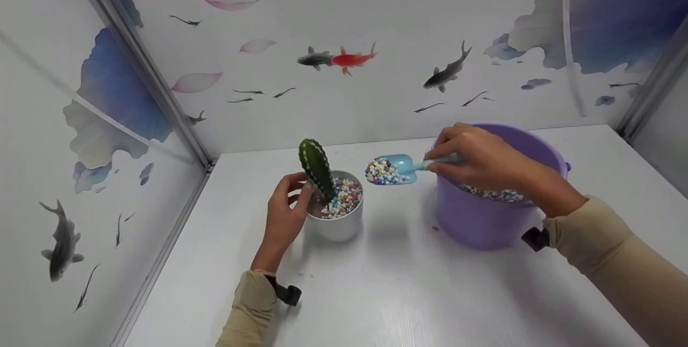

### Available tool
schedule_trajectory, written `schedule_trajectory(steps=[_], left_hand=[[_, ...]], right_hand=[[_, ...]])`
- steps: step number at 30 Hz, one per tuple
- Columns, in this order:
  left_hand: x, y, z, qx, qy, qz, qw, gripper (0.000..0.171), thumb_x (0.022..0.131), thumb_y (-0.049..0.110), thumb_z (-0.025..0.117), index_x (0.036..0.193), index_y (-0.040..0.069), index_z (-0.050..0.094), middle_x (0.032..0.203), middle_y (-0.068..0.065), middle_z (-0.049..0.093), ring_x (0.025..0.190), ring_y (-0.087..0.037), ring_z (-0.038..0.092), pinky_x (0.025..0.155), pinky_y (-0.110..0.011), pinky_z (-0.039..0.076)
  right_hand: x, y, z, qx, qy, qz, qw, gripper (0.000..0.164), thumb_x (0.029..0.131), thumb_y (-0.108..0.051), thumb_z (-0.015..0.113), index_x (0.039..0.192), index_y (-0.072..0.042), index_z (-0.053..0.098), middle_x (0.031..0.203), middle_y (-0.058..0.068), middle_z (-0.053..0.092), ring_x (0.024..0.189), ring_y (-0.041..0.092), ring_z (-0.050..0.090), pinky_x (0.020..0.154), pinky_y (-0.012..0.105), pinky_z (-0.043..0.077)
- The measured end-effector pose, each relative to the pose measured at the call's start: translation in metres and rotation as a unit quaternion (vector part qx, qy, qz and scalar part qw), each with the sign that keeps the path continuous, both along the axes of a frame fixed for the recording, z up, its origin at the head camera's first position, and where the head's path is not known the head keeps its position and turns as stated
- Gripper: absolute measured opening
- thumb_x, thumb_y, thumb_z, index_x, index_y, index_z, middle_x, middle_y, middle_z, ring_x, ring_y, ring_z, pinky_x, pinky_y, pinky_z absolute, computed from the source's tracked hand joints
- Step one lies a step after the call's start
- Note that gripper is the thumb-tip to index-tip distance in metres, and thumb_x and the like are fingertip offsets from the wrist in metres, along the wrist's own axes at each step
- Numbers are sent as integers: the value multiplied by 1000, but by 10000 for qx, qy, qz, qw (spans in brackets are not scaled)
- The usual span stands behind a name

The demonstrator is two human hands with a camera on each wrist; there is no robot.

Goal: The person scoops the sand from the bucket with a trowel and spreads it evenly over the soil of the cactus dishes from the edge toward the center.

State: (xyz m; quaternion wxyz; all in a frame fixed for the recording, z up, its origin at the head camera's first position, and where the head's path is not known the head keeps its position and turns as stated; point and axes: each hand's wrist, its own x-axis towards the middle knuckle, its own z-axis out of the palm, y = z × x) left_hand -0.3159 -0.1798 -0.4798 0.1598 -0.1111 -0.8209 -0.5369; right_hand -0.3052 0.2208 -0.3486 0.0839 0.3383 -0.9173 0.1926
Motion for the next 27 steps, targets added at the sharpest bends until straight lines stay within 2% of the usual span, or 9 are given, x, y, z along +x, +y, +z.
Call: schedule_trajectory(steps=[4,8,14,17,22,27], left_hand=[[-4,-5,-2,115,-360,-233,9990,41,113,38,59,148,17,59,146,-6,64,140,-23,61,120,-49,52],[-6,-10,-5,180,-638,-729,9951,50,113,43,58,155,16,53,157,-7,57,153,-26,51,127,-52,45],[-6,-17,-8,124,-912,-1329,9869,69,107,43,68,165,16,41,171,-8,43,163,-30,37,133,-56,35],[-4,-20,-11,-43,-1158,-1384,9836,84,98,43,78,168,21,37,174,-5,39,165,-29,33,133,-55,34],[-2,-19,-14,-414,-1413,-1291,9806,114,80,50,94,171,27,30,177,-4,31,166,-31,29,133,-57,34],[1,-21,-12,-522,-1413,-1408,9785,121,76,49,97,172,28,26,178,-2,30,166,-29,30,133,-57,34]], right_hand=[[-3,-9,-1,-2,-1,22,10000,22,102,-23,78,121,-17,84,114,2,76,107,20,66,88,43,60],[-6,-14,-1,32,-91,-42,9999,22,102,-24,77,122,-18,84,113,2,76,108,20,64,89,44,58],[-9,-21,-1,153,-199,-130,9996,23,104,-28,76,123,-18,84,115,1,75,110,21,63,92,46,58],[-11,-26,-1,196,-199,-119,9995,24,103,-28,76,123,-18,84,116,3,75,111,23,64,94,47,59],[-13,-35,-2,281,-163,-127,9994,23,102,-28,78,120,-17,85,114,4,76,109,23,64,93,48,60],[-13,-42,-4,277,-138,-79,9995,21,100,-25,80,118,-16,86,112,5,77,105,22,64,88,46,61]])
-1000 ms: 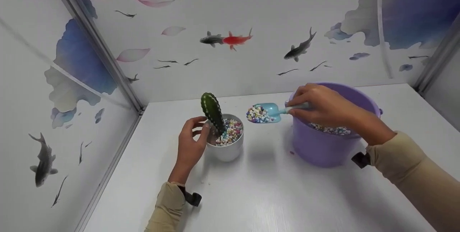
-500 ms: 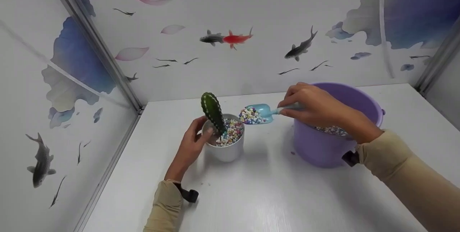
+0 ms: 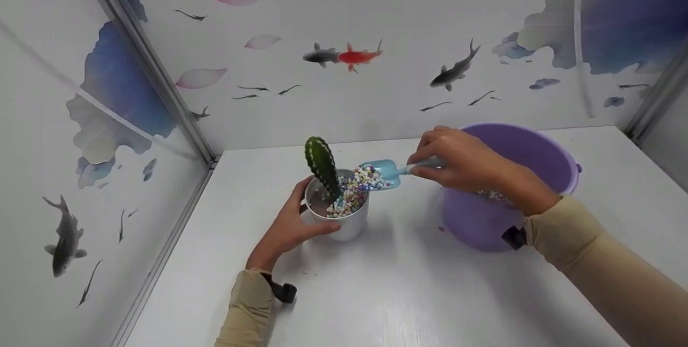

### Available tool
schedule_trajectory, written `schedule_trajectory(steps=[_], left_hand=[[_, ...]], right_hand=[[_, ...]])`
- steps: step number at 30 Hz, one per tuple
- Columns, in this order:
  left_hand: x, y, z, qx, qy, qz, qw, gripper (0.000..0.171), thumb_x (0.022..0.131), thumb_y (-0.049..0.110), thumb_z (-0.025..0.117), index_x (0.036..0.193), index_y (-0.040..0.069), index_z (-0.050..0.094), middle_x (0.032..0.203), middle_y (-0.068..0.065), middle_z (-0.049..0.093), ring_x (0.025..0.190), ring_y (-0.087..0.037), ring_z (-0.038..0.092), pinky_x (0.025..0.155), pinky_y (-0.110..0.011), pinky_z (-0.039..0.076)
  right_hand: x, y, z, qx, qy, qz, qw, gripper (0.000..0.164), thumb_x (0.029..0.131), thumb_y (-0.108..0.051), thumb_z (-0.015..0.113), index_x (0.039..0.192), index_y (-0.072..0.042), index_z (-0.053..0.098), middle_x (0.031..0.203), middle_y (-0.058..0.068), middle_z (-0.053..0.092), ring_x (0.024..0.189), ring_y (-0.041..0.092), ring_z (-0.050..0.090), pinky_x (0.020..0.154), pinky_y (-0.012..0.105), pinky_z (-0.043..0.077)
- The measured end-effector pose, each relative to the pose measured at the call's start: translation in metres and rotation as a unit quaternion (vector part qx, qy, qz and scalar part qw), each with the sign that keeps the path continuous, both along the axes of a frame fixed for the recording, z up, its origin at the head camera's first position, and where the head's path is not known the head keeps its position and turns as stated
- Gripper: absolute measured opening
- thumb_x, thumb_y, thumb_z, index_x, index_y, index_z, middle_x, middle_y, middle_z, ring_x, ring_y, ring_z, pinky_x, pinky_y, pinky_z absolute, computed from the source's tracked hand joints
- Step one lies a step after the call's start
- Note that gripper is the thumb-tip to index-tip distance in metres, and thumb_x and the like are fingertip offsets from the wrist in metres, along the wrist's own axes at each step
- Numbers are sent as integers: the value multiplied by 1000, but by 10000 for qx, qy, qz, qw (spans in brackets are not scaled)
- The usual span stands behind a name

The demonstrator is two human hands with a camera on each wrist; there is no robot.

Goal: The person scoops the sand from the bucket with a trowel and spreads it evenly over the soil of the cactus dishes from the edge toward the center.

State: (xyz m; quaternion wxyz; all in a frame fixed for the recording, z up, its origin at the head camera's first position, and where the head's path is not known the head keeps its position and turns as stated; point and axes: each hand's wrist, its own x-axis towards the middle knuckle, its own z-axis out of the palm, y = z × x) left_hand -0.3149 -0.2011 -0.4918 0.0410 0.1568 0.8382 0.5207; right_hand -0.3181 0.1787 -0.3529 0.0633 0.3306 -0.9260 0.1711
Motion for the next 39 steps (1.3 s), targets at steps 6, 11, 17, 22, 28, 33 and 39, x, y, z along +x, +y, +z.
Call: schedule_trajectory(steps=[6,11,17,22,28,33,39], left_hand=[[0,-7,1,324,86,-311,9990,114,80,39,96,171,28,27,176,4,33,166,-20,30,133,-50,36],[1,-4,1,212,34,-162,9996,118,78,42,97,171,29,26,177,3,32,167,-23,28,133,-51,36],[5,10,2,25,91,240,9997,132,72,50,100,172,24,17,178,-6,23,167,-31,24,135,-64,23],[6,14,2,-10,183,377,9991,131,72,52,100,170,22,19,174,-6,27,165,-29,28,135,-63,23],[7,16,3,2,252,444,9987,131,72,50,100,170,21,19,174,-7,28,165,-28,28,136,-60,25],[8,22,1,94,282,547,9981,130,71,50,101,169,20,21,175,-6,31,165,-28,29,136,-59,25],[9,20,2,202,112,267,9994,130,72,52,100,169,24,18,177,-5,29,166,-28,28,136,-59,25]], right_hand=[[1,-2,-2,62,56,43,10000,20,99,-25,80,117,-16,86,111,4,77,103,21,65,85,44,61],[2,-3,-4,39,95,96,9999,20,99,-25,80,116,-16,86,109,4,77,102,21,65,84,44,60],[3,-6,-4,31,141,157,9998,20,99,-24,80,116,-15,86,108,4,77,101,21,64,83,42,58],[4,-8,-3,40,176,161,9997,20,98,-22,80,116,-15,86,107,4,77,100,21,64,84,42,58],[5,-11,-5,45,238,167,9996,19,98,-22,81,115,-16,86,106,3,77,99,20,64,83,42,59],[7,-13,-7,49,267,249,9993,19,98,-22,82,114,-16,87,105,3,77,98,20,65,83,41,59],[10,-14,-7,61,272,291,9992,18,98,-23,82,114,-16,87,105,2,77,96,19,64,81,39,58]])
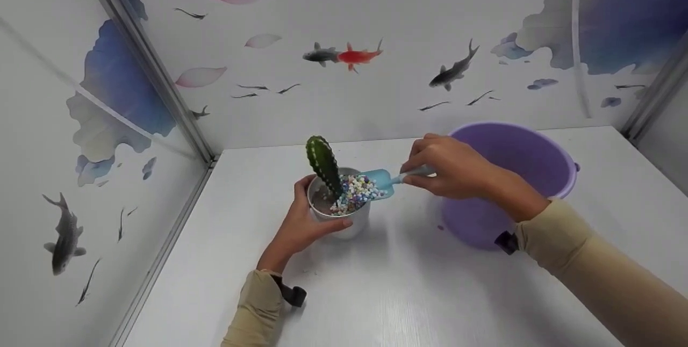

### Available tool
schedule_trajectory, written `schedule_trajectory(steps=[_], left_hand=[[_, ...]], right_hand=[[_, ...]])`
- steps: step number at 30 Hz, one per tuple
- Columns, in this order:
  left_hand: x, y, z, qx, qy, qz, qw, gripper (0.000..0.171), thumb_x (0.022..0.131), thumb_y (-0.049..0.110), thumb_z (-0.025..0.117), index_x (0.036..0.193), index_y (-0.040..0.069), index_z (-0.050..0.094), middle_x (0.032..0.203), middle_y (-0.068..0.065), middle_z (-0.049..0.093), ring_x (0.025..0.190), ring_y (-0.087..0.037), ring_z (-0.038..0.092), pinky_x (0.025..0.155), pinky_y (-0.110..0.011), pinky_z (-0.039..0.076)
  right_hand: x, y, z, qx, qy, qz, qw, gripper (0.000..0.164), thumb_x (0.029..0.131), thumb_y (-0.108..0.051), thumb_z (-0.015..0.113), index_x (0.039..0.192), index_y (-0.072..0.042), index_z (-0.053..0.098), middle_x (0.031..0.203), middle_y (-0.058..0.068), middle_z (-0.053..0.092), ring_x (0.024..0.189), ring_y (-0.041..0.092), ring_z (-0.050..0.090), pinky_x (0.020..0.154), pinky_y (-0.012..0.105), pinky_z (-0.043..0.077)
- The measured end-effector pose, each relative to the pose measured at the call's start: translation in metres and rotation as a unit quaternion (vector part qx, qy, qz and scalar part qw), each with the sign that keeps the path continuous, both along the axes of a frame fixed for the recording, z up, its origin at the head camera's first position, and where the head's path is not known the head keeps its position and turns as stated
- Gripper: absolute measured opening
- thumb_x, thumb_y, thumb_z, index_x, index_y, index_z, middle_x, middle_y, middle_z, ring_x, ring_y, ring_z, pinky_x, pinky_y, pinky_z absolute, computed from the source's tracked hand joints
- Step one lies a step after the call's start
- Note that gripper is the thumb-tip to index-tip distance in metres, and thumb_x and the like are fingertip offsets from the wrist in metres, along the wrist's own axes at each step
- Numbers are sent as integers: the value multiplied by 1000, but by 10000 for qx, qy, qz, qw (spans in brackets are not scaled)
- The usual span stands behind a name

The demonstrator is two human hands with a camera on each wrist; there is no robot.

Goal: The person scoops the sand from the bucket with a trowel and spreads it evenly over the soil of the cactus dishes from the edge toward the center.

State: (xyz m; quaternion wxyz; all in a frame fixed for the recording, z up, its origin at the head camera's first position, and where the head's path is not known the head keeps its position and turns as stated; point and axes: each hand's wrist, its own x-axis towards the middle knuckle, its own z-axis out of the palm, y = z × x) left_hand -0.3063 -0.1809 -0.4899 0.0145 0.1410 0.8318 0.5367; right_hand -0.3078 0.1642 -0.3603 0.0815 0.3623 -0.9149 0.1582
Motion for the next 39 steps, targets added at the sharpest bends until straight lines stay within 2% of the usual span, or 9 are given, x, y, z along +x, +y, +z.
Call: schedule_trajectory(steps=[5,8,11,16,21,25,29,39], left_hand=[[-2,-16,1,387,-160,-582,9974,117,82,40,96,171,28,21,177,1,31,167,-22,28,137,-51,26],[-5,-21,-1,518,-153,-692,9961,111,83,36,95,170,30,26,174,5,36,165,-18,32,136,-45,29],[-6,-20,-1,442,-103,-639,9969,111,82,38,96,169,33,28,172,7,39,164,-16,34,135,-45,33],[-5,-13,-1,276,41,-548,9981,115,80,40,97,171,30,26,175,2,33,165,-22,30,133,-50,36],[-3,-7,-1,189,58,-465,9987,121,80,40,97,173,25,20,179,-2,26,167,-25,25,135,-51,32],[-1,-4,-2,216,43,-425,9989,124,79,41,97,173,27,16,179,-5,24,168,-28,24,136,-55,28],[0,-1,-3,126,111,-334,9993,125,78,46,97,172,32,16,179,-4,25,167,-29,26,135,-57,28],[2,5,-3,205,166,-230,9994,127,75,46,99,171,32,19,176,-1,29,166,-26,27,136,-61,24]], right_hand=[[3,0,0,13,35,70,10000,18,97,-22,82,113,-16,87,103,1,76,94,18,63,79,37,56],[4,-1,1,35,23,70,10000,18,97,-22,82,113,-16,87,102,1,76,94,18,63,79,36,56],[6,-4,2,71,7,60,10000,18,97,-22,82,113,-16,87,103,1,76,94,18,64,79,37,57],[9,-8,3,136,48,30,9999,18,97,-22,82,113,-16,87,102,1,76,95,19,64,80,39,59],[12,-12,3,186,87,-39,9998,17,96,-23,83,111,-17,87,102,0,77,95,19,65,79,40,60],[14,-15,4,197,129,-87,9997,15,96,-21,83,109,-17,88,101,0,77,95,19,65,79,40,61],[17,-18,5,279,167,-109,9994,15,95,-22,84,109,-17,88,102,-1,77,94,20,65,79,41,61],[22,-24,9,509,388,-55,9979,15,94,-21,86,108,-16,88,99,0,76,91,20,65,74,39,60]])
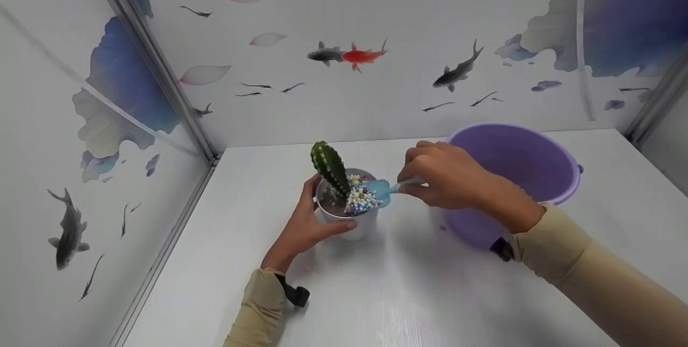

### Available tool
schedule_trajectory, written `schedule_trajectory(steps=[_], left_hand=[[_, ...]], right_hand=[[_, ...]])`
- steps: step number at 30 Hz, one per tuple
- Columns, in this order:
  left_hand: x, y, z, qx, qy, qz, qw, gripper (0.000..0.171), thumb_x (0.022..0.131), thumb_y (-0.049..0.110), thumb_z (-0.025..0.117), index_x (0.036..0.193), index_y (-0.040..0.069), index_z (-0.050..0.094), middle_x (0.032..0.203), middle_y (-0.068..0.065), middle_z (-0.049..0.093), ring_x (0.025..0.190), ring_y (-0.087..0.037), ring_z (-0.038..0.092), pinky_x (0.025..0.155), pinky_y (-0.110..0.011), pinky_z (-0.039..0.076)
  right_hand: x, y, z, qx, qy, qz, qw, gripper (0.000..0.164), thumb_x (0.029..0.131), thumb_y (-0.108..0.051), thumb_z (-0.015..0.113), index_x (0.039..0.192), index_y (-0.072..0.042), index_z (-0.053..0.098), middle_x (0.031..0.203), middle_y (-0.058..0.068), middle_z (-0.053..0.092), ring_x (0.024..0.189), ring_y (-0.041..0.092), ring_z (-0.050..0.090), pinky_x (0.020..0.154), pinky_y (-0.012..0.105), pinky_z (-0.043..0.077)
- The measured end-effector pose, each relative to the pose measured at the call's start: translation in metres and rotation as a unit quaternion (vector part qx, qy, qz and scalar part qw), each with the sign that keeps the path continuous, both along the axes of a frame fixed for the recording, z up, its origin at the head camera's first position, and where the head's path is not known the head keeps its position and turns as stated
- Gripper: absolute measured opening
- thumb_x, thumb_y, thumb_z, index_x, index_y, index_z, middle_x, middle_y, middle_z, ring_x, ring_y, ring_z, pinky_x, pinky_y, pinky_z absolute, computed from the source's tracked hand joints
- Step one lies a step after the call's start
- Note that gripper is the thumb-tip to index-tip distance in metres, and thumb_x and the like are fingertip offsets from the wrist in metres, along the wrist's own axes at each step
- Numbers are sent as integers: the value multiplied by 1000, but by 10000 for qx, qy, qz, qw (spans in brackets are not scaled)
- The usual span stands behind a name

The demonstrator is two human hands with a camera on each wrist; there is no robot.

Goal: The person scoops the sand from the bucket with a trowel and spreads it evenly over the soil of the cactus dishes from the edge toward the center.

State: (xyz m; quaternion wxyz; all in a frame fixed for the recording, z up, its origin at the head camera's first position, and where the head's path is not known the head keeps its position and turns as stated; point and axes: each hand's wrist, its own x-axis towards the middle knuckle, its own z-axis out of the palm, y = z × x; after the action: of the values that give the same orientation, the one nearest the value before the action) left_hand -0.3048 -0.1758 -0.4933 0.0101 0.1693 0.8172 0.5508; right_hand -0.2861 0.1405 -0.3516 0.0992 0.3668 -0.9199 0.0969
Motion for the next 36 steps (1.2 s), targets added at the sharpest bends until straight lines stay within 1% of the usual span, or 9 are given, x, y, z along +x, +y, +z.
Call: schedule_trajectory(steps=[4,9,14,17,21,29,36], left_hand=[[1,0,0,-36,-9,-19,10000,127,74,47,100,171,32,18,177,-1,27,167,-28,25,135,-63,23],[1,-6,0,-45,-48,-179,9998,126,78,45,97,172,31,16,179,-2,22,169,-27,21,136,-59,25],[0,-14,-1,224,-76,-466,9986,118,82,37,94,172,29,17,180,0,23,170,-23,19,137,-56,24],[-1,-17,-1,328,-96,-568,9978,117,83,33,94,171,29,18,178,1,27,169,-21,22,137,-52,24],[-2,-17,0,323,-97,-546,9979,116,82,33,95,171,28,20,177,1,30,167,-20,26,137,-50,26],[-4,-13,-1,268,-21,-447,9986,117,80,33,97,170,25,23,177,1,30,168,-22,24,136,-51,29],[-4,-12,-2,197,37,-386,9991,117,79,34,97,170,26,24,176,1,31,167,-23,26,135,-51,32]], right_hand=[[1,-1,1,82,2,-71,9999,15,94,-23,86,107,-17,88,99,-1,76,92,19,65,76,39,60],[3,-2,3,117,-26,-112,9999,14,95,-23,85,108,-18,88,101,0,76,93,20,65,77,40,60],[4,-5,4,159,-81,-162,9997,16,95,-24,85,109,-17,87,102,0,77,94,19,65,78,40,60],[4,-6,5,174,-117,-200,9996,16,95,-24,85,110,-17,87,103,0,77,95,19,65,80,41,60],[5,-6,5,205,-102,-210,9995,16,94,-23,86,110,-18,87,102,-1,77,94,19,65,79,40,61],[7,-5,7,292,31,-165,9994,15,93,-23,87,108,-18,88,99,-2,77,91,18,65,75,38,60],[8,-4,11,465,41,-193,9987,13,92,-22,88,105,-19,88,99,-2,78,92,19,66,77,40,62]])
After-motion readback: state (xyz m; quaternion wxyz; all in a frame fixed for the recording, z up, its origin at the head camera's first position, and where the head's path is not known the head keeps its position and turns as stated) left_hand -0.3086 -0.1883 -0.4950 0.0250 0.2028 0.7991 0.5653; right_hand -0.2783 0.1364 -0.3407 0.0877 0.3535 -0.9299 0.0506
